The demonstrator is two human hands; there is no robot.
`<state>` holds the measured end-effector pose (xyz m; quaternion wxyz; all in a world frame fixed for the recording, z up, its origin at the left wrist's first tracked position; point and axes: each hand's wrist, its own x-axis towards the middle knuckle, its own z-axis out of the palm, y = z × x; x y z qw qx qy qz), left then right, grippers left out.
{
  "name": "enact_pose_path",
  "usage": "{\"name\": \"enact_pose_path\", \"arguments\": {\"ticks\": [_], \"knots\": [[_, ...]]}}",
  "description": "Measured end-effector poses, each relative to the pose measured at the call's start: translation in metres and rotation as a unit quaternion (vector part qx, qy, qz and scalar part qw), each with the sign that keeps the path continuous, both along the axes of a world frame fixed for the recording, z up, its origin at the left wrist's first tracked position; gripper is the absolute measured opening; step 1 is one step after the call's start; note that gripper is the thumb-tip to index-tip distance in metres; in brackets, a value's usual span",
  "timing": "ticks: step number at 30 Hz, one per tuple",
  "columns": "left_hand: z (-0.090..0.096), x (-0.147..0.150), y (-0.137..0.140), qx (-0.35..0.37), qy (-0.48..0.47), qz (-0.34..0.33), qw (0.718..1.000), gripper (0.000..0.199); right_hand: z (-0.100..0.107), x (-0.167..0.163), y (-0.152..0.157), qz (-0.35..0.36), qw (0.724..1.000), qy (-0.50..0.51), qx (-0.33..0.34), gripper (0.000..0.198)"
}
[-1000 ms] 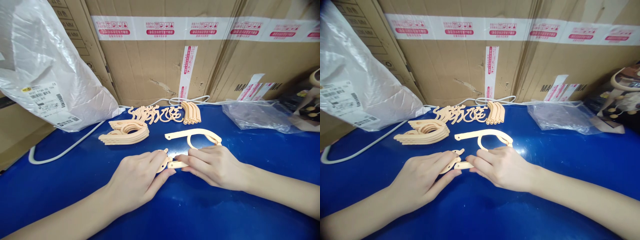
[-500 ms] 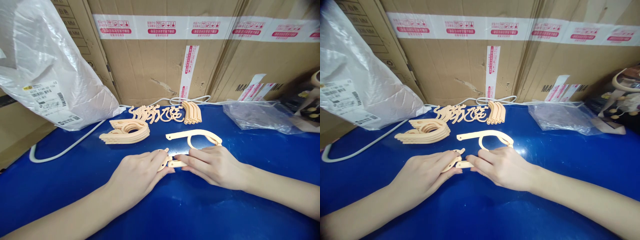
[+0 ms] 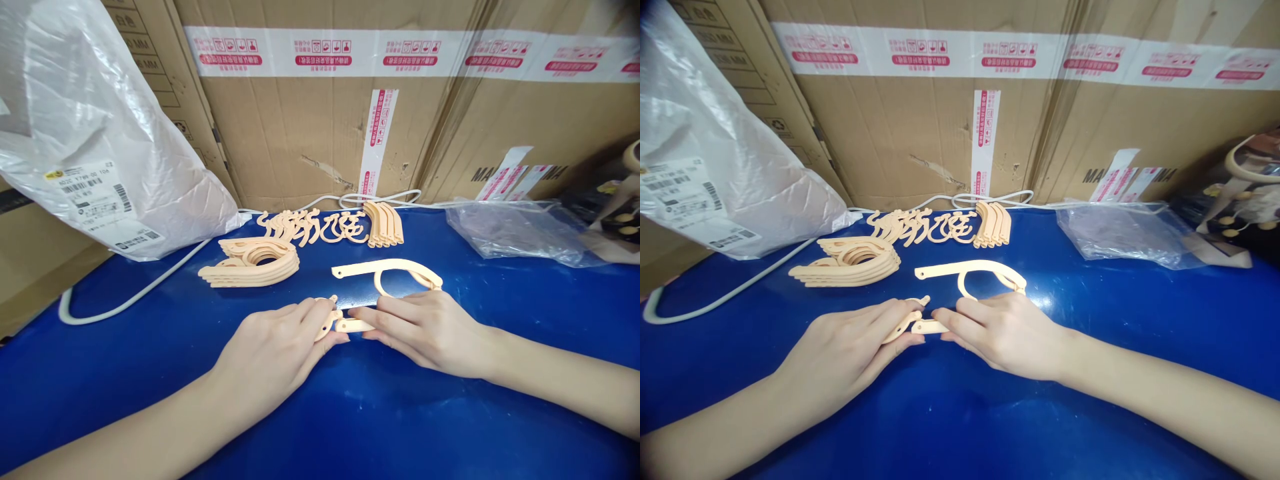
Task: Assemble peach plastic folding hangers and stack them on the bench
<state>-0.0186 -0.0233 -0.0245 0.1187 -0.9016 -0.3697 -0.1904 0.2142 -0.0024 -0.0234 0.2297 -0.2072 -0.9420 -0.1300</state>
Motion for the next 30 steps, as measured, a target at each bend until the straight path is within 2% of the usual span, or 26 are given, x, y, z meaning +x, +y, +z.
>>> {"name": "enact_pose_path", "arguments": {"ticks": [9, 14, 23, 30], "knots": [[0.0015, 0.0015, 0.0029, 0.028, 0.006, -0.013, 1.000, 0.046, -0.0010, 0.0003, 0.0003, 0.000, 1.000, 0.003, -0.008, 0.027], [0.0007, -0.0004, 0.0036, 0.057, 0.065, -0.020, 0.996, 0.044, -0.0008, -0.0006, -0.0002, 0.003, 1.000, 0.007, 0.014, 0.027], [0.0039, -0.0037, 0.0065, 0.122, 0.114, -0.045, 0.985, 0.036, -0.0028, 0.0005, 0.0001, 0.008, 1.000, 0.004, -0.028, 0.028], [0.0042, -0.0026, 0.0071, 0.054, 0.070, -0.051, 0.995, 0.039, -0.0030, 0.0008, 0.0004, 0.008, 1.000, 0.005, -0.025, 0.028]]}}
